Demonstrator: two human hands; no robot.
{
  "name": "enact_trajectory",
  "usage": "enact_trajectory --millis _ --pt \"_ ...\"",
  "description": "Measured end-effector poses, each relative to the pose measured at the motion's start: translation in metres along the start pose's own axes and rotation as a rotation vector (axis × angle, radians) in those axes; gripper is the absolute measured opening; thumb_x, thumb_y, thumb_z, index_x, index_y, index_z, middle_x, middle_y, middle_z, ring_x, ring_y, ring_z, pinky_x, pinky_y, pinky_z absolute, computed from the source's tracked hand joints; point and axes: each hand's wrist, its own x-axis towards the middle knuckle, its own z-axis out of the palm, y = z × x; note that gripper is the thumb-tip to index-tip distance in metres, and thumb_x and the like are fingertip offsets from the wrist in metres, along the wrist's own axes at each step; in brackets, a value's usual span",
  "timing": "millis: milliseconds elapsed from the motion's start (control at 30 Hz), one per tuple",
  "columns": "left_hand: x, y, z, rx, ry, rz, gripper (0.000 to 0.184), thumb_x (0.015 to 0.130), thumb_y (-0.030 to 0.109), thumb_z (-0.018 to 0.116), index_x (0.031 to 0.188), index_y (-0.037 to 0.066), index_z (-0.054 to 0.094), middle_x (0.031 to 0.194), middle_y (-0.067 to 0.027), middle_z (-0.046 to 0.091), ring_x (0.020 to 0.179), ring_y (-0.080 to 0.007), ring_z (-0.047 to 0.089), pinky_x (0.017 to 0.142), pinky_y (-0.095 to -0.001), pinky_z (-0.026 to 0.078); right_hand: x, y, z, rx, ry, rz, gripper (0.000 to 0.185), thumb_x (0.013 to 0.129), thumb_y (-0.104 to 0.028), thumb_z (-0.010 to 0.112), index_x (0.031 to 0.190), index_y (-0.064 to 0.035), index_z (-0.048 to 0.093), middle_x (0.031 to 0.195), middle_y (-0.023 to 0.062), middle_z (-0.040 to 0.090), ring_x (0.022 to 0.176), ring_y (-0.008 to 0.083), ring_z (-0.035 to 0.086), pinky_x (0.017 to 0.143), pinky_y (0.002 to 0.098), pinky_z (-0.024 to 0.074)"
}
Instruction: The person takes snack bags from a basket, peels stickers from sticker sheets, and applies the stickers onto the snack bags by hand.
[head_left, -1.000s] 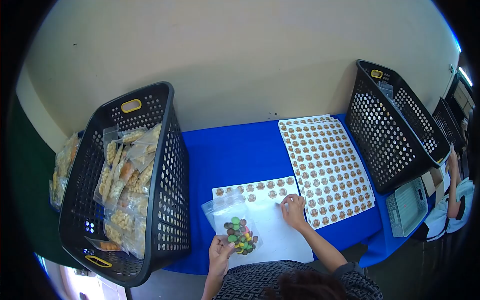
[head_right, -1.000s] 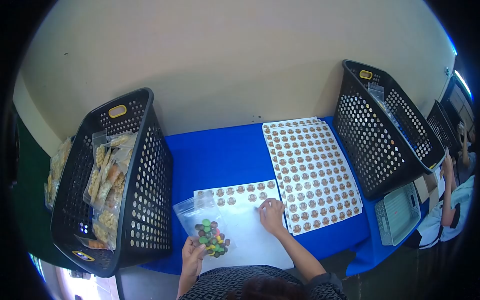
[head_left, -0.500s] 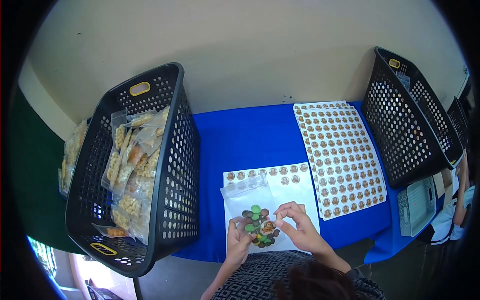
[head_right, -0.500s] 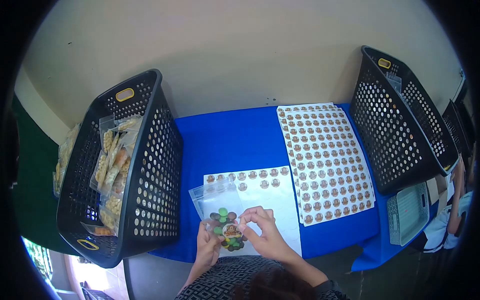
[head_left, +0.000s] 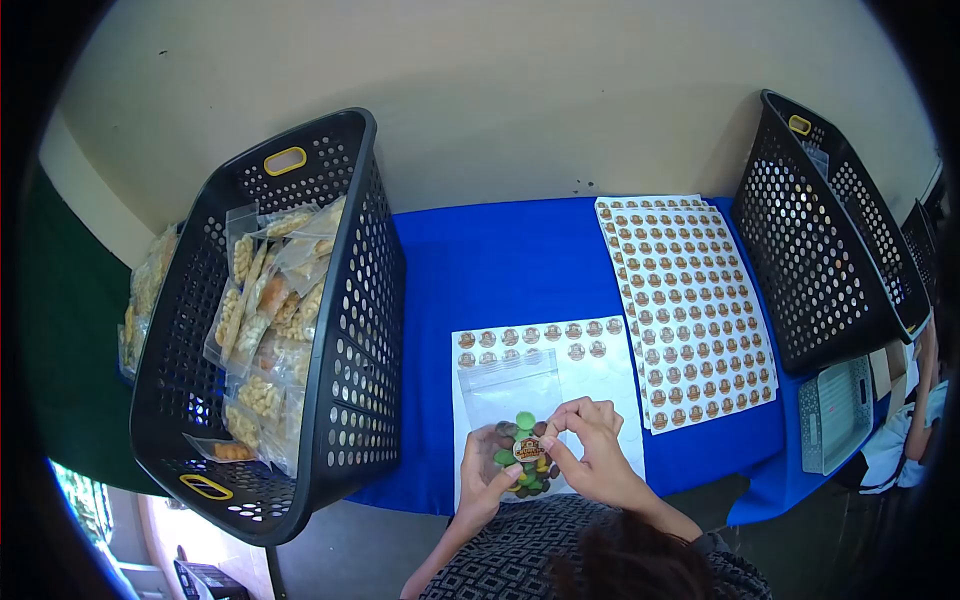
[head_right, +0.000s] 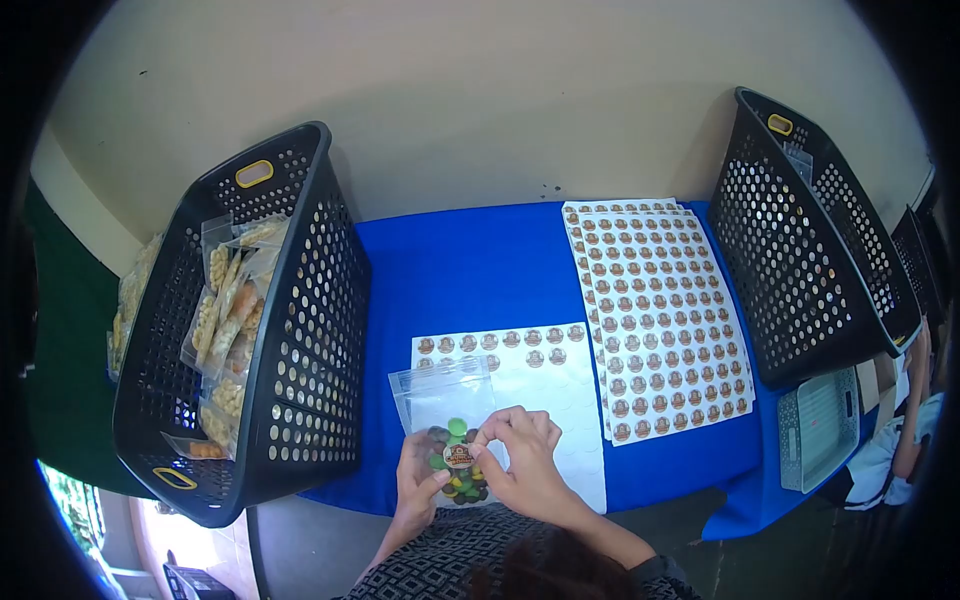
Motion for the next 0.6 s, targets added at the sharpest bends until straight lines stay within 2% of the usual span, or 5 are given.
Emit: enact_trajectory --millis 333,600 --pt "-0.0011 0.0017 0.0041 0.106 0.069 0.021 0.036 0.076 0.01 0.056 0.105 -0.003 0.036 0.093 -0.0104 0.047 0.087 -0.0141 0.047 0.077 -0.026 0.039 -0.0043 -0.0021 0.0034 -0.056 0.022 -0.009 0.009 0.071 -0.016 0.054 0.076 -0.0079 0.054 0.089 0.0052 0.046 0.086 0.0215 0.034 0.077 0.0351 0.0192" --pt "-0.0043 0.004 0.0056 0.136 0.068 -0.021 0.037 0.075 0.01 0.054 0.104 -0.002 0.036 0.096 -0.0109 0.047 0.091 -0.0157 0.045 0.08 -0.0284 0.036 -0.0072 -0.0055 0.006 -0.088 0.035 0.006 0.01 0.071 -0.016 0.054 0.075 -0.0073 0.055 0.088 0.0054 0.046 0.085 0.0215 0.035 0.077 0.0353 0.0191"
